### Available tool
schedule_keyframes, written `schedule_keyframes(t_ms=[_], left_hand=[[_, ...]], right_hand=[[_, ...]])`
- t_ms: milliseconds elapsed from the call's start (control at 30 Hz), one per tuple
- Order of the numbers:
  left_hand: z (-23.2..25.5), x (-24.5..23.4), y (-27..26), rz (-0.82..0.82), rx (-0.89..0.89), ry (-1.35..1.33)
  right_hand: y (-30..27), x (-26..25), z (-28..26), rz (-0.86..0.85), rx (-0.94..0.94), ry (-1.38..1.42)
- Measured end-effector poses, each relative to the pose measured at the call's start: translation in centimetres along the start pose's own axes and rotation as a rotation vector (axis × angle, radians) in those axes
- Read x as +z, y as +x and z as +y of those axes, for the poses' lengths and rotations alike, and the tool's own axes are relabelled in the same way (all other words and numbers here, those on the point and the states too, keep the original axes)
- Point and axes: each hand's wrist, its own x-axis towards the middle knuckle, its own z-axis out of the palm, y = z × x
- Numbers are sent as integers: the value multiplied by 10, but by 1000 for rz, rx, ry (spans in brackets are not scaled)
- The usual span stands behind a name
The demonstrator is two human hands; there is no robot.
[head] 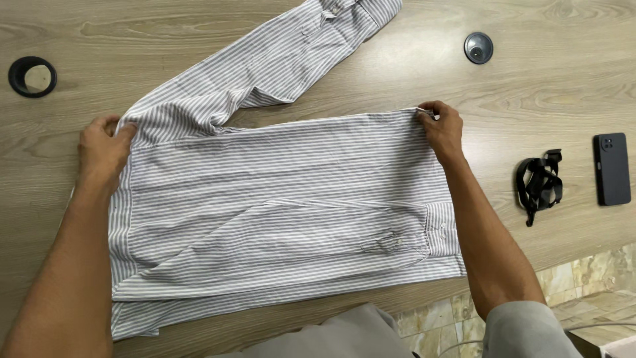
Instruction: The person folds a striped shirt on a wooden table, smoothing it, folding sleeves, and folding the body into a compact rectangle. The person then retrieves another striped shirt from a chair and begins folding it in the same manner.
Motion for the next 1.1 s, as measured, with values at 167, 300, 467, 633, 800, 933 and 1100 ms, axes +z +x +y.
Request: schedule_keyframes(t_ms=[167, 300, 467, 633, 800, 933, 1100], left_hand=[[-5, -11, 6, -86, -188, -38], [9, -24, -10, -29, -69, -161], [14, -51, -54, 63, 196, -190], [-7, -76, -125, 124, 15, -113], [-42, -69, -185, 140, 196, -246], [-72, -62, -215, 158, 151, -89], [-94, -53, -223, 111, 175, 99]], right_hand=[[-7, -13, -5, -26, -52, -69], [-22, -33, -7, 17, -128, -108], [-63, -57, -7, 163, -191, -47], [-119, -71, 13, 339, -333, -37], [-171, -66, 38, 297, -146, 94], [-198, -59, 57, 291, -128, 141], [-214, -49, 72, 243, -102, 53]])
